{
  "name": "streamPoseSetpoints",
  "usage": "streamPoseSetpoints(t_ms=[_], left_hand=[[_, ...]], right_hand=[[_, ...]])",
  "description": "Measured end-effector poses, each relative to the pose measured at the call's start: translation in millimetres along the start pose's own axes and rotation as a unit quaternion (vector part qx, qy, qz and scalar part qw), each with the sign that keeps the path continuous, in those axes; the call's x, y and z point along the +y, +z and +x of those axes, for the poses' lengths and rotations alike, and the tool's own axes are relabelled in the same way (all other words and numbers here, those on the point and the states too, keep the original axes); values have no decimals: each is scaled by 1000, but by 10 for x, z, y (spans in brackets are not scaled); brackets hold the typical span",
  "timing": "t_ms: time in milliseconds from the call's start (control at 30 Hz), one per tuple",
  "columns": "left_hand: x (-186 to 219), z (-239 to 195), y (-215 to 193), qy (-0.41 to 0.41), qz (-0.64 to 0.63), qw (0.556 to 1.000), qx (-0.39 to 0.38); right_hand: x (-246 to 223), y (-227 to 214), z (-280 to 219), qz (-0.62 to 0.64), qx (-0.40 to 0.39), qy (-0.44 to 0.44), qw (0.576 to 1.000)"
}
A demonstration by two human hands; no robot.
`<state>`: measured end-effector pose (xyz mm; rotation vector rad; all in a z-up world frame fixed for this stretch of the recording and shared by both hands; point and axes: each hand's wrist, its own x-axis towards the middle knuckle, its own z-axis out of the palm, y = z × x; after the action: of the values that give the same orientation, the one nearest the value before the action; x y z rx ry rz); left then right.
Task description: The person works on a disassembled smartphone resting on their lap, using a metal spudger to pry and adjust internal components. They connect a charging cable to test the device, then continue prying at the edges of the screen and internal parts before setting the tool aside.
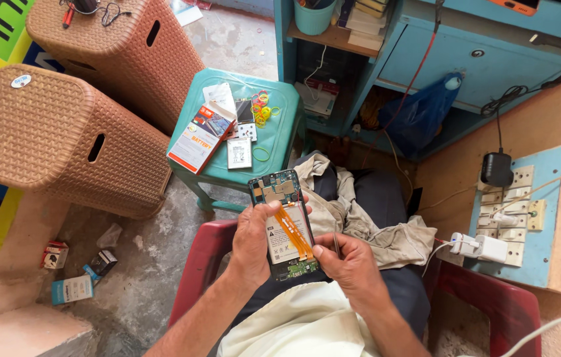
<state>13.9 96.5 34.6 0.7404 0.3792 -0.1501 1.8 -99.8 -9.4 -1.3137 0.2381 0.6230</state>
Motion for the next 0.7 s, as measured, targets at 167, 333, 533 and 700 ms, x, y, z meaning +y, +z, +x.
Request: streamPoseSetpoints(t_ms=[167,333,533,700], left_hand=[[-95,-74,55,17,-3,1000,6],[-192,-133,103,21,-31,999,21],[-300,-204,124,35,-22,999,5],[-350,-254,117,26,-21,999,22]], right_hand=[[-13,124,-15,-72,87,-66,991],[-127,213,-45,-150,129,-129,972],[-265,266,-42,-226,169,-180,942],[-303,265,-21,-239,172,-202,934]])
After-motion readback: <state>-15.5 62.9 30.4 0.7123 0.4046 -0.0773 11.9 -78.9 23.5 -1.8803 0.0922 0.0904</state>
